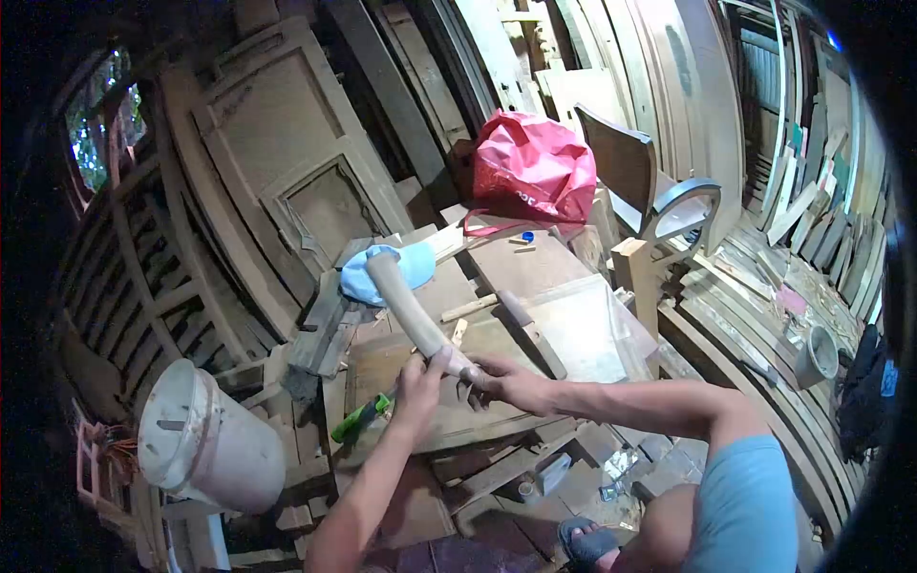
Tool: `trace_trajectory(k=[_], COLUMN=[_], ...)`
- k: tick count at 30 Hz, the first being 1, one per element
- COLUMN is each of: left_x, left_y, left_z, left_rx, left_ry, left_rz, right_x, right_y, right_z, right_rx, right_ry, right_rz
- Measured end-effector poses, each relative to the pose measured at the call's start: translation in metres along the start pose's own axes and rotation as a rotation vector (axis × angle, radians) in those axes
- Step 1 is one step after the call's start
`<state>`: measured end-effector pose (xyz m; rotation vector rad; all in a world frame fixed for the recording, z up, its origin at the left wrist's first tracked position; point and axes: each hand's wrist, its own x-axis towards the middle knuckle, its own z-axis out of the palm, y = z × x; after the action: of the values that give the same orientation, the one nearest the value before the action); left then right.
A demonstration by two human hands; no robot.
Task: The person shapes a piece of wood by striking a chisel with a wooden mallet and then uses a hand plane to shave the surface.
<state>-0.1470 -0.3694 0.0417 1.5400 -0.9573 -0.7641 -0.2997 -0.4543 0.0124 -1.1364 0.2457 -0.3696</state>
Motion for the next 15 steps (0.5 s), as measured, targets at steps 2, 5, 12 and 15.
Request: trace_trajectory(k=[2,5,12,15], left_x=[0.001,-0.003,0.014,0.021], left_y=[0.003,0.009,-0.019,-0.031], left_z=[-0.005,-0.002,-0.012,-0.015], left_rx=[0.067,-0.038,-0.097,-0.001], left_ry=[0.020,0.054,-0.117,-0.137], left_rz=[-0.033,-0.109,0.038,0.041], right_x=[-0.001,-0.001,0.001,-0.001], right_y=[-0.006,0.000,-0.002,-0.003], right_z=[0.000,-0.001,-0.004,-0.003], right_rx=[-0.383,-0.415,-0.585,-0.584], right_ry=[-0.074,-0.054,0.016,0.039], right_rz=[-0.046,-0.037,-0.032,-0.077])
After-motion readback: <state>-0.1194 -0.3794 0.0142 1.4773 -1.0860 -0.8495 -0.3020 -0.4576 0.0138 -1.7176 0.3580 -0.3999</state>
